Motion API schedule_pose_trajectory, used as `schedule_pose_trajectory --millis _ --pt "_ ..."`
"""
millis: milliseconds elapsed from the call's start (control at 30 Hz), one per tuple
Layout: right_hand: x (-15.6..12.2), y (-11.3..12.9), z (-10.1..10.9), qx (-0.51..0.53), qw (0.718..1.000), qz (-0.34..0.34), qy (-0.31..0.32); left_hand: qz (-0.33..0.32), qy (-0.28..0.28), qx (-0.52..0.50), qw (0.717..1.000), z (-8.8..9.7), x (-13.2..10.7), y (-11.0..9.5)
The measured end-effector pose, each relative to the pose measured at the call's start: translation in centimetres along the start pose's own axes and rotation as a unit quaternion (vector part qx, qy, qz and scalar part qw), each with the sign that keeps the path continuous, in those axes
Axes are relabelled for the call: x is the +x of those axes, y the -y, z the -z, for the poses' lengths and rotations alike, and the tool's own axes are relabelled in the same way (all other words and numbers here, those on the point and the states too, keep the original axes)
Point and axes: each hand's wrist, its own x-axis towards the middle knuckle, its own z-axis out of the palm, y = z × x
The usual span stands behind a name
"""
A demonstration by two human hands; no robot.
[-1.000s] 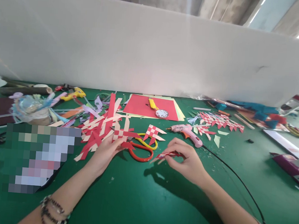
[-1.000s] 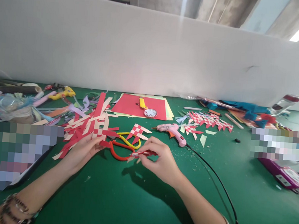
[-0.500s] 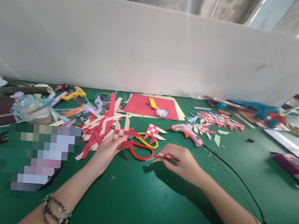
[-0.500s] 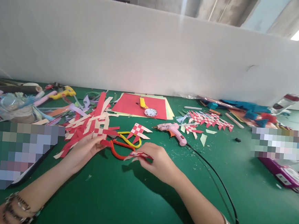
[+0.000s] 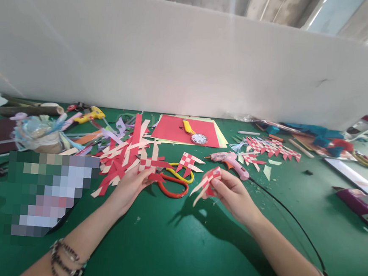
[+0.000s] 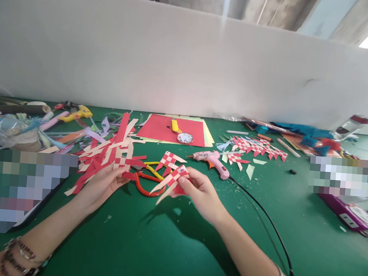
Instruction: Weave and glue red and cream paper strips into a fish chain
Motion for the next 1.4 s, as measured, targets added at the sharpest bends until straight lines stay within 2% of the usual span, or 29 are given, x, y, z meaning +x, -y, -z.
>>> schedule_pose_trajectory --millis 233,467,533,700,867,1067,1400 --pt "0.3 0.4 -0.1 -0.088 0.99 -0.085 -0.073 -0.001 -0.001 0.003 1.0 0.3 0.0 0.1" --pt "0.6 0.3 0.4 -0.137 0.979 -0.1 -0.116 -0.003 0.005 0.004 1.0 0.1 -0.2 -0.1" --pt "0.6 0.1 0.5 -0.14 0.979 -0.122 -0.082 -0.009 0.012 0.006 1.0 0.1 -0.2 -0.1" --pt "0.4 -0.4 0.4 -0.198 0.962 -0.162 0.099 -0.021 0.009 0.002 1.0 0.1 -0.2 -0.2" --pt "0.1 -0.2 0.4 -0.24 0.935 -0.18 0.19 -0.015 0.005 -0.008 1.0 0.1 -0.2 -0.1" --pt "0.1 0.2 0.3 -0.272 0.919 -0.192 0.211 -0.017 0.008 -0.003 1.0 0.2 -0.1 0.0" --pt "0.3 0.8 1.2 -0.327 0.919 -0.105 0.195 -0.023 0.006 0.017 1.0 0.5 0.2 0.1"
